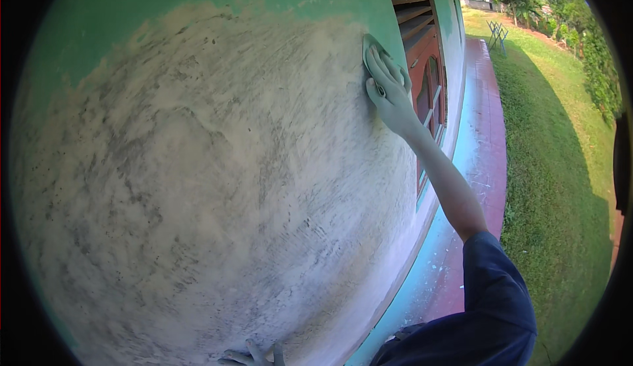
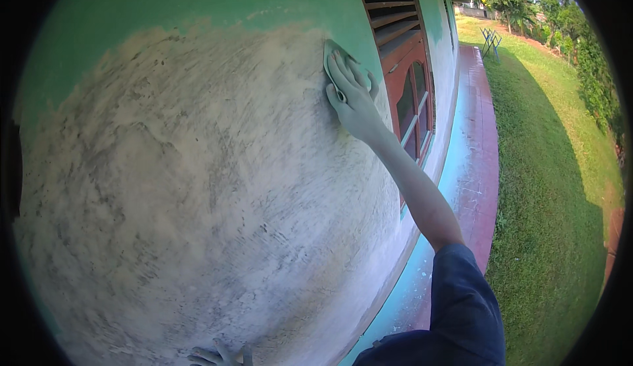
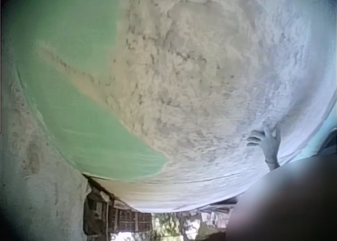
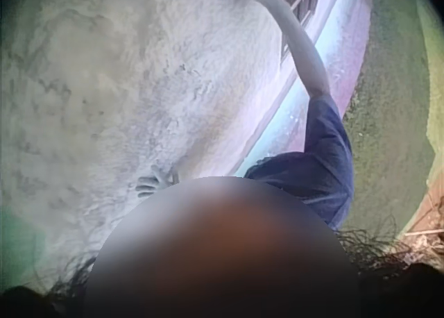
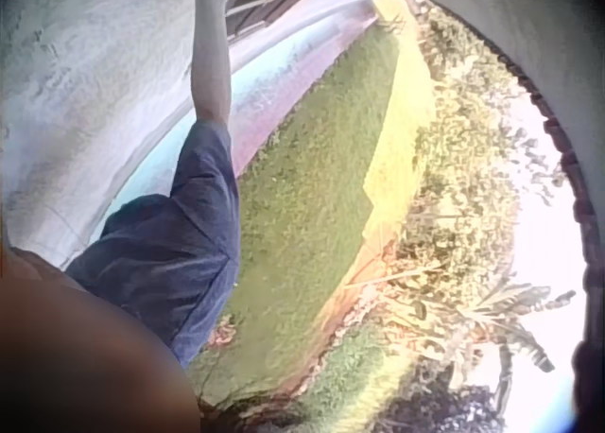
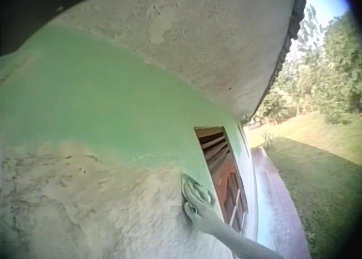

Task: The person scrapes old loose paint or plaster from an outdoor exterior wall of a house using a scraper tool.

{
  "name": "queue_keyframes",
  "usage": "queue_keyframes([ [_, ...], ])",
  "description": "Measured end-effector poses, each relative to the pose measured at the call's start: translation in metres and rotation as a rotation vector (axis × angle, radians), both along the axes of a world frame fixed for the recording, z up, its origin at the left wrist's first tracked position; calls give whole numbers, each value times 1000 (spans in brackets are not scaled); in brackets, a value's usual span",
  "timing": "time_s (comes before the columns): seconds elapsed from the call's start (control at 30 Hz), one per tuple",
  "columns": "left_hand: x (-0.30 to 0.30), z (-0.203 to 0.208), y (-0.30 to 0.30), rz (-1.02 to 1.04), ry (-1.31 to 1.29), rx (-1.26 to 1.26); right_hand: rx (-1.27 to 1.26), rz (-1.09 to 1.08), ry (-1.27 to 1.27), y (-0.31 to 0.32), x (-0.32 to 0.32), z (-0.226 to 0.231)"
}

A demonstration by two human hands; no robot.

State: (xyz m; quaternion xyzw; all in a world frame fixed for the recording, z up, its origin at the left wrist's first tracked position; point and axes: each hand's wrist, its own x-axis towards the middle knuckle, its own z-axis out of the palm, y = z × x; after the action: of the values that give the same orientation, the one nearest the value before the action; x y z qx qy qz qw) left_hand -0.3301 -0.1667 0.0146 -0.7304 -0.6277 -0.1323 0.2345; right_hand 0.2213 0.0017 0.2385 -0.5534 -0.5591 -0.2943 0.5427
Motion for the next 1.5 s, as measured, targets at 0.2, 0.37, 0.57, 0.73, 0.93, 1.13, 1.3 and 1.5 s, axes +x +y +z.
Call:
queue_keyframes([
  [0.2, 9, 10, -3, 26, 4, -73, -81, -23, -10, -19, -16, -82],
  [0.37, 7, 11, 4, -4, -36, -59, 20, -35, 56, 14, 25, 47],
  [0.57, 3, 6, 2, -11, 33, 36, -177, -38, 17, -9, -21, -111],
  [0.73, 3, 4, 0, -32, -28, -39, 11, -1, 193, 14, 3, 6],
  [0.93, 2, 2, 0, -14, -21, 19, -62, -18, 192, 0, -30, -28],
  [1.13, 6, 5, 0, -11, -3, -45, -80, -4, 288, -4, -29, -35],
  [1.3, 2, 1, -1, -31, -9, -2, 82, 36, 353, 18, -3, 45],
  [1.5, 4, 6, -3, 0, 11, 14, -84, 12, 182, -16, -59, -100],
])
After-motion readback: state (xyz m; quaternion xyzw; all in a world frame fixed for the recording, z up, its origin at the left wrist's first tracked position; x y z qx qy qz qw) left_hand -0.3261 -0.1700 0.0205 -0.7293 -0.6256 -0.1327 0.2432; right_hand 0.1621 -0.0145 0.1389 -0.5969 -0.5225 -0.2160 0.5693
